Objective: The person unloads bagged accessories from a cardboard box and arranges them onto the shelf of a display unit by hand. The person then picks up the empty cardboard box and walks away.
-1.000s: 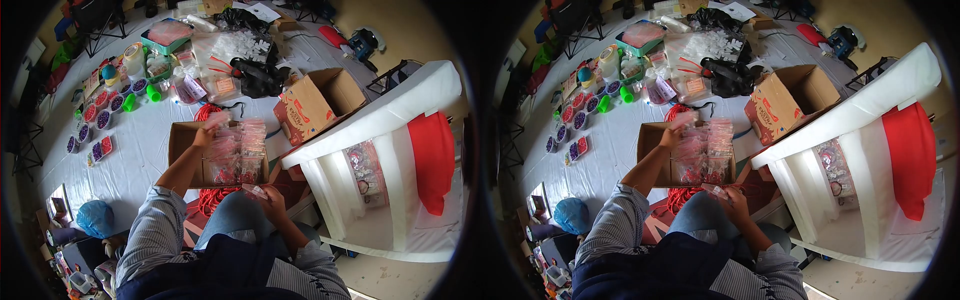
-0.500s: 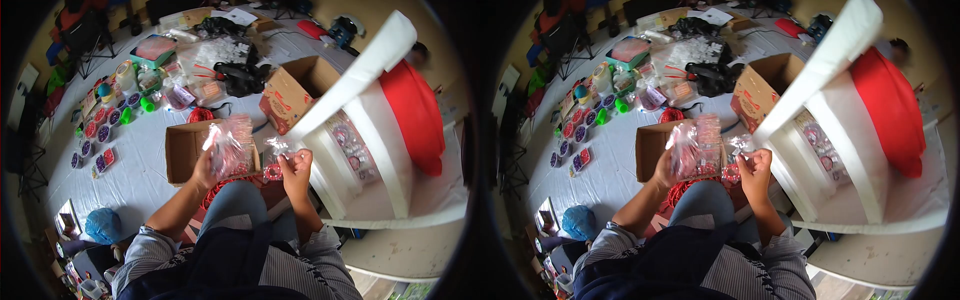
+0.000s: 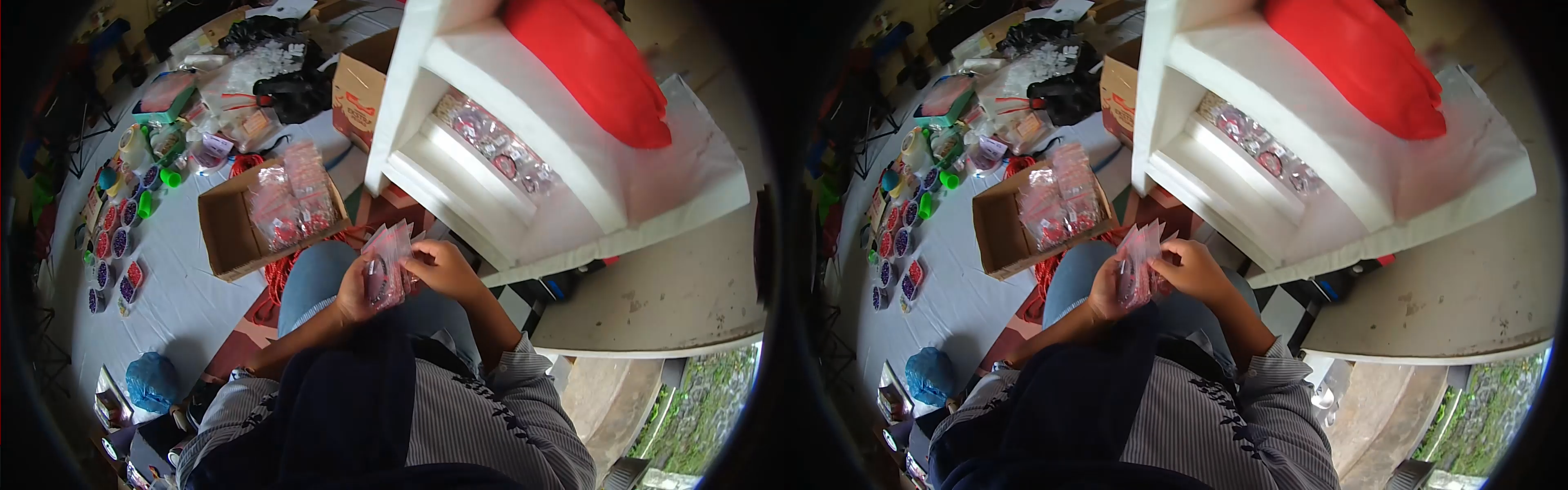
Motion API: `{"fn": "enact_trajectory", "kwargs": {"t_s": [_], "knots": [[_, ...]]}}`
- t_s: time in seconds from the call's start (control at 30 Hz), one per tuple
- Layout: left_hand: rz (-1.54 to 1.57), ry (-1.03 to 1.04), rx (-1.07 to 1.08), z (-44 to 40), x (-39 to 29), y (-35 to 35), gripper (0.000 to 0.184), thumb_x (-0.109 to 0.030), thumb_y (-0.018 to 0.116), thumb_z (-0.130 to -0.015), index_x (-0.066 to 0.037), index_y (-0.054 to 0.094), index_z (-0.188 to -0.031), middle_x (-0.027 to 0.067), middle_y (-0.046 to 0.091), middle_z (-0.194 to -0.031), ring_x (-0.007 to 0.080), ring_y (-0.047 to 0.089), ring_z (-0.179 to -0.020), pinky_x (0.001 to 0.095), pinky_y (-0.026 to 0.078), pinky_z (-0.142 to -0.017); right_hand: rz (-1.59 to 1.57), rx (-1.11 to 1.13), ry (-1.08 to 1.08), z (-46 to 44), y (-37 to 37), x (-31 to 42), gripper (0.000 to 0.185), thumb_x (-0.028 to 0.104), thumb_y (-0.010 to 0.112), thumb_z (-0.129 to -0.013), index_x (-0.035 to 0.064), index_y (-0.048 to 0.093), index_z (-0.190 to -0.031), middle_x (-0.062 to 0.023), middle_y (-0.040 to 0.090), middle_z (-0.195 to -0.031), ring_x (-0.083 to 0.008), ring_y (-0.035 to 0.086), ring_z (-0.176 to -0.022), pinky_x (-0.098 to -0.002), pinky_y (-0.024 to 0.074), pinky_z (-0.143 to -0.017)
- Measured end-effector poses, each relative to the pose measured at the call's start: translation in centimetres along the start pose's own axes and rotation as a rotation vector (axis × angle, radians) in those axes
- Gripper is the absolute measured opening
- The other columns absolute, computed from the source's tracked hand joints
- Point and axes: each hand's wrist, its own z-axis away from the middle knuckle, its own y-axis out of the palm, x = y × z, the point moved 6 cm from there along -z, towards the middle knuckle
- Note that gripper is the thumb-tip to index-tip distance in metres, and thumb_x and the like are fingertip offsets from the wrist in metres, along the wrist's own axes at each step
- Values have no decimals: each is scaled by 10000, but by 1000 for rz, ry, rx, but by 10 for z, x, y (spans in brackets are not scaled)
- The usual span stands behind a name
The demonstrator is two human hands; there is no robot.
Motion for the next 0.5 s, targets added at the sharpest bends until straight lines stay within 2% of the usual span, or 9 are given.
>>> {"fn": "enact_trajectory", "kwargs": {"t_s": [0.07, 0.13, 0.2, 0.27, 0.4, 0.47, 0.5], "knots": [[59, -22, -80, -1, 12, -1, 534, -437, 406, -911, 1, 485, -1207, 183, 589, -1079, 319, 577, -968, 426, 453, -870, -157, 50, 59, 7, -1, -17, 192, 165, 632, -840, -26, 618, -848, 12, 561, -654, -37, 501, -594, -215, 397, -525], [78, -46, 23, -6, 17, -2, 559, -430, 340, -931, 16, 424, -1258, 213, 559, -1137, 361, 550, -1044, 483, 405, -955, -201, 51, 71, 11, -2, -25, 168, 138, 615, -840, -28, 620, -863, 13, 574, -695, -40, 504, -612, -212, 403, -541], [46, -62, 17, -6, 21, -4, 587, -444, 348, -926, 29, 412, -1268, 219, 547, -1153, 360, 534, -1072, 485, 386, -976, -239, 88, 80, 13, -2, -29, 143, 112, 593, -838, -28, 619, -858, 14, 582, -706, -41, 514, -631, -215, 414, -559], [-8, -52, -63, -5, 22, -7, 577, -436, 362, -921, 36, 432, -1246, 210, 570, -1112, 354, 558, -1024, 476, 410, -944, -239, 86, 81, 14, 0, -30, 147, 110, 595, -817, -31, 617, -850, 4, 584, -700, -42, 517, -634, -221, 422, -568], [-19, -51, -100, -12, 30, -29, 536, -419, 374, -917, 25, 471, -1202, 192, 595, -1057, 339, 580, -963, 455, 443, -897, 2, 1, 5, 14, 4, -24, 167, 107, 609, -769, -29, 604, -865, -81, 582, -679, -99, 544, -622, -265, 434, -572], [144, -147, 171, -18, 37, -33, 492, -406, 399, -909, 8, 508, -1150, 170, 612, -1005, 309, 597, -893, 417, 477, -817, 118, -39, -48, 10, 6, -31, 176, 104, 610, -755, -27, 597, -870, -111, 573, -673, -121, 552, -614, -279, 437, -573], [145, -152, 170, -15, 38, -29, 492, -406, 399, -909, 8, 508, -1150, 170, 612, -1005, 309, 597, -893, 417, 477, -817, 140, -61, -80, 9, 6, -32, 176, 102, 609, -748, -26, 593, -867, -125, 569, -682, -141, 559, -612, -292, 440, -574]]}}
